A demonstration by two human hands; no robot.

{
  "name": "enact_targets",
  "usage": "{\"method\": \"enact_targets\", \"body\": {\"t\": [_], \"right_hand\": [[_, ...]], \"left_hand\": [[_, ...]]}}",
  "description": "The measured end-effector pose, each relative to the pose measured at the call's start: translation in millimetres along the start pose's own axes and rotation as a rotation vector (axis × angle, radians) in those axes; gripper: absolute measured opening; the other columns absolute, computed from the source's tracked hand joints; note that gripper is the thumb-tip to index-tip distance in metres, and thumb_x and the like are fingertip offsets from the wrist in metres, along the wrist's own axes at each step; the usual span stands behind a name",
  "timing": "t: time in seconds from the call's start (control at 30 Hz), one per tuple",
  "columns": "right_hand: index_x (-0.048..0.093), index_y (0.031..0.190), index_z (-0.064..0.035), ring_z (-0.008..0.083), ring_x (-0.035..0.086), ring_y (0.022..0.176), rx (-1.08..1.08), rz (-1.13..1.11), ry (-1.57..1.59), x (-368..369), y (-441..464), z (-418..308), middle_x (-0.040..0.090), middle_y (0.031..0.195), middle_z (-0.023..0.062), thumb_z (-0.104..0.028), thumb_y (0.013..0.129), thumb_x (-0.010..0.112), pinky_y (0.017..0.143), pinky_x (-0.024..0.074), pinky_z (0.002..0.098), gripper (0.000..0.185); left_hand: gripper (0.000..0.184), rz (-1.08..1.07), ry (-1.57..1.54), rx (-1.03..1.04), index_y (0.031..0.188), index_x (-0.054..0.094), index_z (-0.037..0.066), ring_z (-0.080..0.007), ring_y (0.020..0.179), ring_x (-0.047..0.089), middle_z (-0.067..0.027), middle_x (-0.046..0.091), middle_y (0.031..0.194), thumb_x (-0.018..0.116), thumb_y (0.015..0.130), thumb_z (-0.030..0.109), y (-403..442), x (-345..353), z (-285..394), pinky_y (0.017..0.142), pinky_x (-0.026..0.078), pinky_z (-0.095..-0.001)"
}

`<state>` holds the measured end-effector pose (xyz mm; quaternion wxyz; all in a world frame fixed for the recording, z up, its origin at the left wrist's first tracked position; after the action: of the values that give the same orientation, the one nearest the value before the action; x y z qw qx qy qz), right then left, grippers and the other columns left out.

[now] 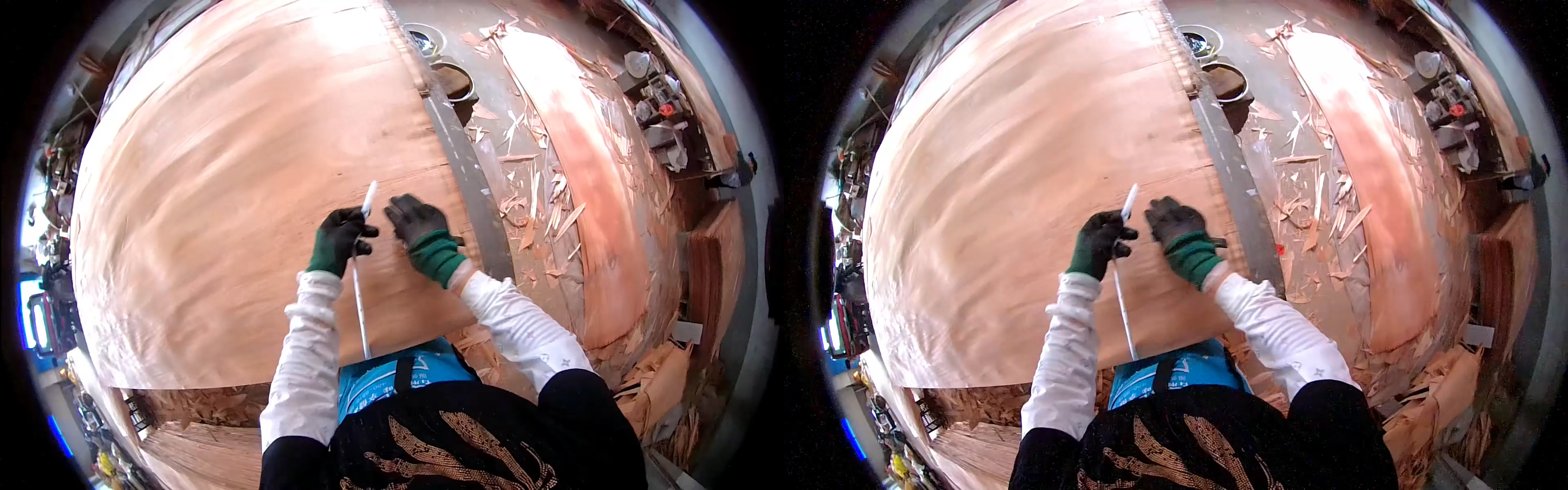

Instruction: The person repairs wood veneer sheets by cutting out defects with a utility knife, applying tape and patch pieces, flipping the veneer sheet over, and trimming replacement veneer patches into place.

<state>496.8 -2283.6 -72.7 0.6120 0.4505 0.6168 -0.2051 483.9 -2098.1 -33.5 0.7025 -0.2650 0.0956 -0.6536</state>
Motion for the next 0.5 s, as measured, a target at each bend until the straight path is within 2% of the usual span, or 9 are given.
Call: {"method": "enact_targets", "body": {"t": [0.03,0.2,0.27,0.33,0.37,0.4,0.43,0.47,0.5], "right_hand": [[0.058,0.119,-0.0135,0.025,0.049,0.119,0.077,-0.11,0.046,-27,9,9,0.053,0.129,0.0056,-0.018,0.074,0.067,0.091,0.0466,0.0375,0.046],[0.057,0.121,-0.0106,0.027,0.05,0.119,-0.11,0.038,-0.029,5,36,35,0.053,0.129,0.0074,-0.017,0.073,0.067,0.091,0.0467,0.0373,0.05],[0.058,0.12,-0.0088,0.0302,0.053,0.117,-0.251,0.017,-0.11,22,44,35,0.055,0.127,0.0131,-0.021,0.079,0.06,0.092,0.0473,0.0379,0.043],[0.061,0.114,-0.006,0.0313,0.053,0.117,0.088,-0.582,0.099,31,80,21,0.057,0.124,0.0165,-0.028,0.079,0.061,0.091,0.0484,0.0391,0.042],[0.064,0.109,-0.0078,0.03,0.059,0.108,0.104,-0.562,0.14,11,78,17,0.06,0.115,0.0179,-0.029,0.084,0.056,0.086,0.0502,0.0406,0.033],[0.062,0.107,-0.0027,0.0305,0.058,0.11,-0.027,-0.524,0.116,30,76,20,0.061,0.114,0.018,-0.04,0.072,0.066,0.088,0.0504,0.0391,0.051],[0.063,0.106,-0.0024,0.0293,0.058,0.11,0.053,-0.462,0.052,44,69,13,0.062,0.113,0.0178,-0.033,0.077,0.061,0.088,0.0498,0.0388,0.042],[0.063,0.108,-0.0026,0.0286,0.057,0.112,-0.016,-0.145,-0.021,74,50,16,0.061,0.116,0.018,-0.026,0.082,0.055,0.087,0.0494,0.0411,0.036],[0.063,0.111,-0.0028,0.0306,0.057,0.112,-0.113,0.014,-0.177,91,41,15,0.06,0.121,0.0184,-0.022,0.085,0.05,0.085,0.0487,0.0442,0.034]], "left_hand": [[0.024,0.002,-0.007,-0.014,0.11,0.054,-0.001,-0.0219,0.077,0.066,-0.0141,0.066,0.092,0.054,0.091,0.013,9,9,0,0.055,0.054,-0.0289],[0.025,0.075,0.141,-0.157,0.099,0.06,0.0,-0.0194,0.053,0.062,-0.0128,0.068,0.078,0.055,0.092,0.023,67,15,-25,0.049,0.052,-0.0285],[0.027,-0.046,0.475,0.078,0.092,0.067,0.004,-0.0152,0.06,0.062,-0.0078,0.067,0.074,0.051,0.092,0.027,77,1,-40,0.052,0.048,-0.0281],[0.028,-0.011,0.713,0.142,0.087,0.067,0.004,-0.0165,0.058,0.061,-0.0088,0.067,0.071,0.053,0.09,0.028,44,26,-4,0.056,0.048,-0.0316],[0.027,-0.009,0.807,0.2,0.085,0.067,0.004,-0.0176,0.057,0.062,-0.0098,0.067,0.07,0.054,0.089,0.027,41,20,-10,0.055,0.049,-0.0318],[0.025,-0.009,0.884,0.225,0.084,0.066,0.003,-0.0187,0.057,0.063,-0.0109,0.067,0.069,0.056,0.087,0.026,38,12,-14,0.054,0.05,-0.032],[0.024,-0.003,0.953,0.203,0.082,0.066,0.003,-0.0198,0.056,0.064,-0.0119,0.067,0.068,0.057,0.086,0.025,39,-1,-13,0.053,0.051,-0.0322],[0.022,0.008,1.019,0.156,0.081,0.065,0.002,-0.0209,0.055,0.065,-0.013,0.067,0.067,0.059,0.085,0.023,44,-19,-10,0.053,0.051,-0.0323],[0.021,0.003,1.072,0.065,0.079,0.065,0.002,-0.022,0.054,0.066,-0.014,0.067,0.066,0.06,0.083,0.022,50,-43,-8,0.052,0.052,-0.0325]]}}
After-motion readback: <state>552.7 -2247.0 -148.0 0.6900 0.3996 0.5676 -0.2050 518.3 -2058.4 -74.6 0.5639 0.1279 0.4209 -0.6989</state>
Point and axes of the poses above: each hand's wrist, its own y-axis towards the middle knuckle, its own x-axis out of the palm, z = x × y, the point moved 1 cm from there along y, towards the middle knuckle
